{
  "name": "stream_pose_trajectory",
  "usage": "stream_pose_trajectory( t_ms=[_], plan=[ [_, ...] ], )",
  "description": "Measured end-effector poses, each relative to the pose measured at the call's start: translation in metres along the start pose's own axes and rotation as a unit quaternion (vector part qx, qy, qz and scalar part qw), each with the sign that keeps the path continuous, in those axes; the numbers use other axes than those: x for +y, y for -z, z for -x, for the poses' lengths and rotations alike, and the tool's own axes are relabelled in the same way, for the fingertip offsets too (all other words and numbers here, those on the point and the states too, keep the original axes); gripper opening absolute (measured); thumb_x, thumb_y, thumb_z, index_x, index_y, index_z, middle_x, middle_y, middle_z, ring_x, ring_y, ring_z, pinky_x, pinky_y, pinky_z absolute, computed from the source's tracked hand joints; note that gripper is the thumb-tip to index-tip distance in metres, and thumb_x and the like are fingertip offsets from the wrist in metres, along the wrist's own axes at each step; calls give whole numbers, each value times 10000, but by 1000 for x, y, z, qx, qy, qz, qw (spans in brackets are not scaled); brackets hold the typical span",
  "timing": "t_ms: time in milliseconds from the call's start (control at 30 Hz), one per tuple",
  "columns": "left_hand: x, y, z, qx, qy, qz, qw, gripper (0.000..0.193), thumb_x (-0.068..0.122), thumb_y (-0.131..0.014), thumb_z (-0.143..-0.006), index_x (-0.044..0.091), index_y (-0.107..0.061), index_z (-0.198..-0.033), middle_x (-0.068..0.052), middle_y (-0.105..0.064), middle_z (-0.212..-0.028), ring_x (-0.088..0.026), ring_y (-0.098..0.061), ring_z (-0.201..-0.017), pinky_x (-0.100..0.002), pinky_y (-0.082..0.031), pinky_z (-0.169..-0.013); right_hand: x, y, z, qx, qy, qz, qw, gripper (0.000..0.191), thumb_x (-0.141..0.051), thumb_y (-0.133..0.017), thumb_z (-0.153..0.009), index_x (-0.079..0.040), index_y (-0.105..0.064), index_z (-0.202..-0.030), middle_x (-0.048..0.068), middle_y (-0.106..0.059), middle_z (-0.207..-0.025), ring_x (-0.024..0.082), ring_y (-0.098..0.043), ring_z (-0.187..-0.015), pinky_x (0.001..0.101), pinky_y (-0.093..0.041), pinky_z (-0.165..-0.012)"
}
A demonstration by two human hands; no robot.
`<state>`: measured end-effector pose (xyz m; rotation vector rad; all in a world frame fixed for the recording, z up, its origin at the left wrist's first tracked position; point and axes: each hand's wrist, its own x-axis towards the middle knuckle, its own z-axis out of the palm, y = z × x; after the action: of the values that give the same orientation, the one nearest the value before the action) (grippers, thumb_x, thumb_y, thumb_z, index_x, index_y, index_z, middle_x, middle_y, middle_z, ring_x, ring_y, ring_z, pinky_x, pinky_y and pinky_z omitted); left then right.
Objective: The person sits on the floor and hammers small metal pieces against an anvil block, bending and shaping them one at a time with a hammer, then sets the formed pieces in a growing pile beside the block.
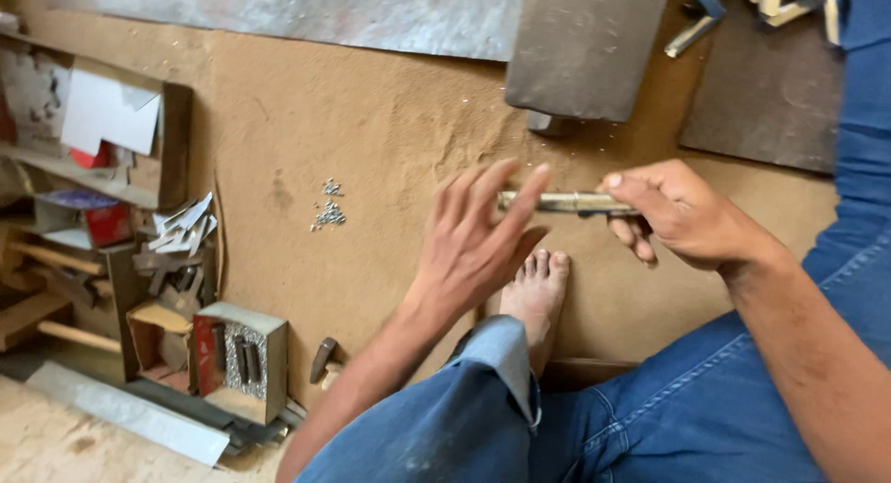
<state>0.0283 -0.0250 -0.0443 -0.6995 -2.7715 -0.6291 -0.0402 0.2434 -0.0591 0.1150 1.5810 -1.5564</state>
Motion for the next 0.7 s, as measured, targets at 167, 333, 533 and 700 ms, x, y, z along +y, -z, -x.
stream_pose_trajectory(
  t_ms=[167,333,533,700],
  plan=[
    [-6,1,-42,-225,-1,59,973,260,329,-676,-1001,96,-561,-993,-93,-652,-850,-284,-667,-685,-439,-484,-563,11,-9,12,170,248,486,820,505,-428,-462,-1090,-80,-709,-822,75,-623,-691,238,-596,-588,373,-432,-542],
    [13,-21,-28,-151,35,205,966,341,398,-626,-1020,70,-537,-992,-112,-620,-821,-273,-636,-654,-424,-482,-563,37,-14,-16,25,149,22,988,628,-519,-371,-1099,-80,-596,-710,53,-559,-630,141,-514,-581,330,-411,-523],
    [18,-42,-26,-70,280,499,817,189,231,-500,-1125,61,-582,-1134,-64,-612,-902,-145,-618,-811,-344,-517,-730,31,-21,-41,250,381,365,812,817,-729,-277,-1082,-39,-689,-1231,178,-693,-1131,308,-628,-1122,439,-509,-972],
    [-1,-67,-53,-86,354,701,613,190,139,-545,-1058,28,-594,-1204,-63,-730,-1038,-111,-689,-974,-326,-559,-930,2,-12,-52,203,409,423,783,987,-866,-382,-938,-50,-549,-1466,237,-639,-1339,391,-370,-1514,609,-185,-1260]
  ],
)
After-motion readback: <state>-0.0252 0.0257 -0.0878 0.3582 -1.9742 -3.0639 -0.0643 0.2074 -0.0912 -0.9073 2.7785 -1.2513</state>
